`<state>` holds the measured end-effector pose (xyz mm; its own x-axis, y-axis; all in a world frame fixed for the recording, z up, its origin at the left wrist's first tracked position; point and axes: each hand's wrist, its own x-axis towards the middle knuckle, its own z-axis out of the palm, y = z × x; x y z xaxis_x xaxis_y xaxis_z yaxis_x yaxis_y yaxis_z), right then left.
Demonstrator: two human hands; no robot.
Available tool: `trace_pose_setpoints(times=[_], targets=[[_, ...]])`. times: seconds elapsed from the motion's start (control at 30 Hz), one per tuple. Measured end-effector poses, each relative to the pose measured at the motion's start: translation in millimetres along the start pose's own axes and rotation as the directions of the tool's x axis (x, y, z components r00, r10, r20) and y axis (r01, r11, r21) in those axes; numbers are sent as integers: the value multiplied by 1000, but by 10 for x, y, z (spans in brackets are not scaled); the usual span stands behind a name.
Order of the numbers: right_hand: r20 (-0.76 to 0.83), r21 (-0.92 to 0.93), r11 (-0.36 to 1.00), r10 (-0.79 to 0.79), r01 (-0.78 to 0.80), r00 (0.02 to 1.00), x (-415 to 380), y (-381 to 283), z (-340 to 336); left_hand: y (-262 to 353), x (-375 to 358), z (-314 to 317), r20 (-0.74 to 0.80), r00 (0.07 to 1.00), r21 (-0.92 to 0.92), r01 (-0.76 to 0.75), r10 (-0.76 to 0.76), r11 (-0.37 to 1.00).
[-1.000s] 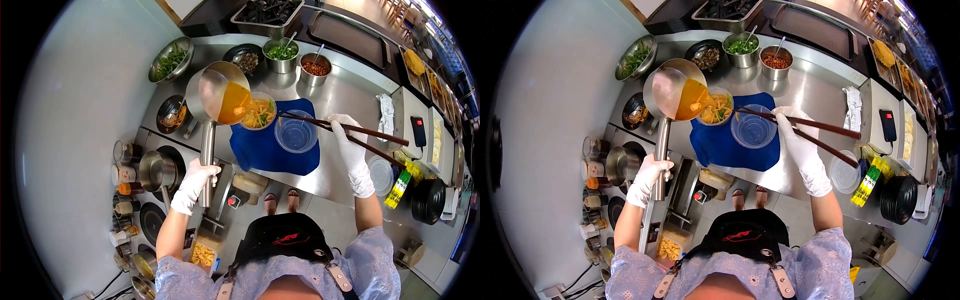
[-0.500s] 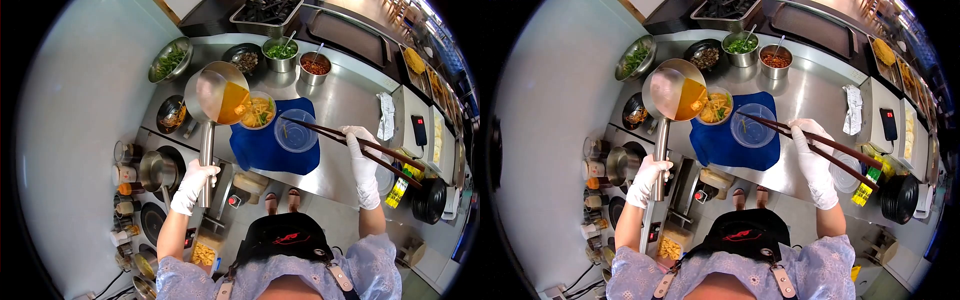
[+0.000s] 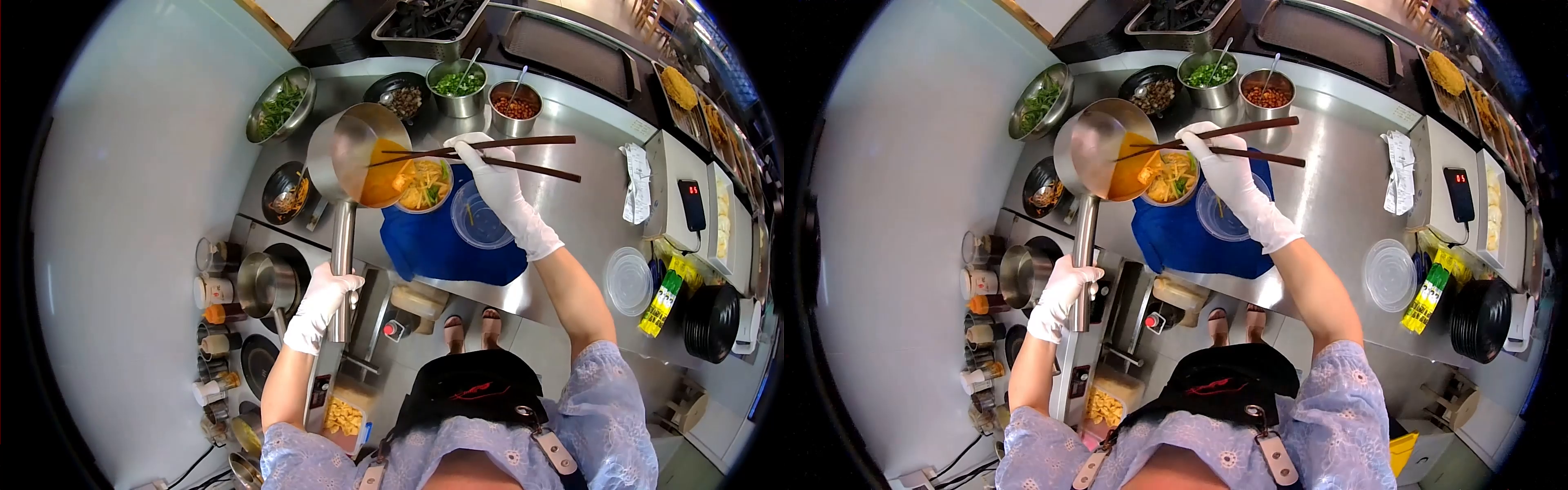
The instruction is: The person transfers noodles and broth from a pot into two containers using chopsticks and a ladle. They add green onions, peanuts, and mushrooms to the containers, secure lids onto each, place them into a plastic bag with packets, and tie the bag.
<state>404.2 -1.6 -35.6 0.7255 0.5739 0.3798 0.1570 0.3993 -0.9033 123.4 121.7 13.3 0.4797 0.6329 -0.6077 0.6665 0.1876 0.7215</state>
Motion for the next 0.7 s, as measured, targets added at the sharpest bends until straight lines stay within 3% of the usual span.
trace_pose_setpoints(times=[0.2, 0.33, 0.4, 0.43, 0.53, 0.67, 0.7], targets=[[27, -71, 997, 43, -41, 999, -46, 126, -134, -27, 32, 11, -24, 1000, 60, -11, 13, 998], [-50, -246, 966, 71, -82, 996, -128, -332, -318, -35, 40, 11, -29, 999, 91, -43, 45, 995], [-106, -28, 989, 141, -144, 984, -183, -413, -431, -19, 24, 26, -27, 999, 92, -29, 32, 995], [-129, -23, 993, 115, -119, 985, -217, -409, -497, -9, 18, 31, -29, 999, 97, -29, 32, 995], [-140, -136, 988, 52, -72, 989, -321, -470, -586, 8, 9, 43, -41, 999, 113, -28, 33, 993], [4, -429, 900, -89, 82, 996, -399, -342, -519, 1, 17, 58, -46, 999, 131, -23, 29, 991], [25, -411, 910, -43, 50, 999, -419, -331, -497, 6, 22, 63, -45, 998, 136, -28, 34, 990]])
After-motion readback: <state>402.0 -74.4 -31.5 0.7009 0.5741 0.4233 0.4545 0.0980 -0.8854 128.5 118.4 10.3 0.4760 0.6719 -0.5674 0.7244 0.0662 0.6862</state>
